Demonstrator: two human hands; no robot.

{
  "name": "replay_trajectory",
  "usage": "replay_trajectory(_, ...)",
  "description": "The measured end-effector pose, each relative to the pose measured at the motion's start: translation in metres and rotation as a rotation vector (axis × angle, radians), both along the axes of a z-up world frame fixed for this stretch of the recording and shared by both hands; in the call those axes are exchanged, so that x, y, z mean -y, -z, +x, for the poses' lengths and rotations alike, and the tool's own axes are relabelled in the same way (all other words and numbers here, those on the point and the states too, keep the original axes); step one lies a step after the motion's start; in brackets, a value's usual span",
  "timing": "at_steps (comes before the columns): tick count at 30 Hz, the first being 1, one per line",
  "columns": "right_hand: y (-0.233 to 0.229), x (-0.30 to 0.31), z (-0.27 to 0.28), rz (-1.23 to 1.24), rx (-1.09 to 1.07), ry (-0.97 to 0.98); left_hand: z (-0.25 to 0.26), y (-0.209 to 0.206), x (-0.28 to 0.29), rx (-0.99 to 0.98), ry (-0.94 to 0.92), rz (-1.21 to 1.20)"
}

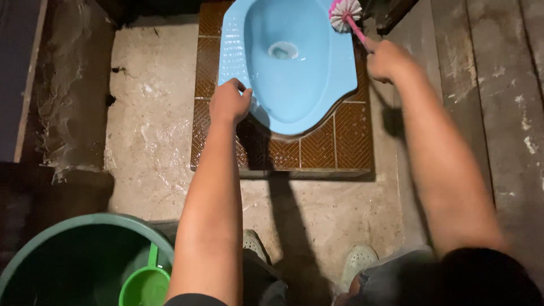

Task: The person scrubs a blue squat toilet with a pink toilet brush, repeatedly dipping the brush into a green bucket and pouring water from a green scoop into the bowl. The person continues scrubbing the interior surfaces and rinsing the toilet throughout the clip.

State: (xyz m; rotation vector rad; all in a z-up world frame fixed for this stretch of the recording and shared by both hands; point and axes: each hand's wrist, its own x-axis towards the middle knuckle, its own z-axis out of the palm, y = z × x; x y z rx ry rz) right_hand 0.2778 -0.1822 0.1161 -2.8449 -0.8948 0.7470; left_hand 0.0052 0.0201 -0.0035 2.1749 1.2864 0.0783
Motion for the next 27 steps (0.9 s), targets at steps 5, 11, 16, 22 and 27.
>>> replay_trajectory(5, 0.021, -0.011, 0.006, 0.043, -0.001, 0.024, 0.008, 0.002, 0.002, 0.025, 0.006, -0.019)
replay_trajectory(11, -0.042, 0.066, -0.084, 0.045, -0.039, -0.065, 0.027, 0.001, 0.013, 0.142, 0.001, -0.092)
replay_trajectory(16, -0.033, 0.124, -0.109, -0.012, -0.075, -0.018, 0.046, 0.003, 0.023, 0.24, 0.029, -0.126)
replay_trajectory(22, -0.026, 0.096, -0.103, -0.041, -0.049, -0.04, 0.054, 0.011, 0.026, 0.202, 0.054, -0.15)
replay_trajectory(27, 0.01, 0.012, -0.04, 0.156, 0.011, -0.127, 0.04, -0.004, 0.025, 0.199, 0.037, -0.129)
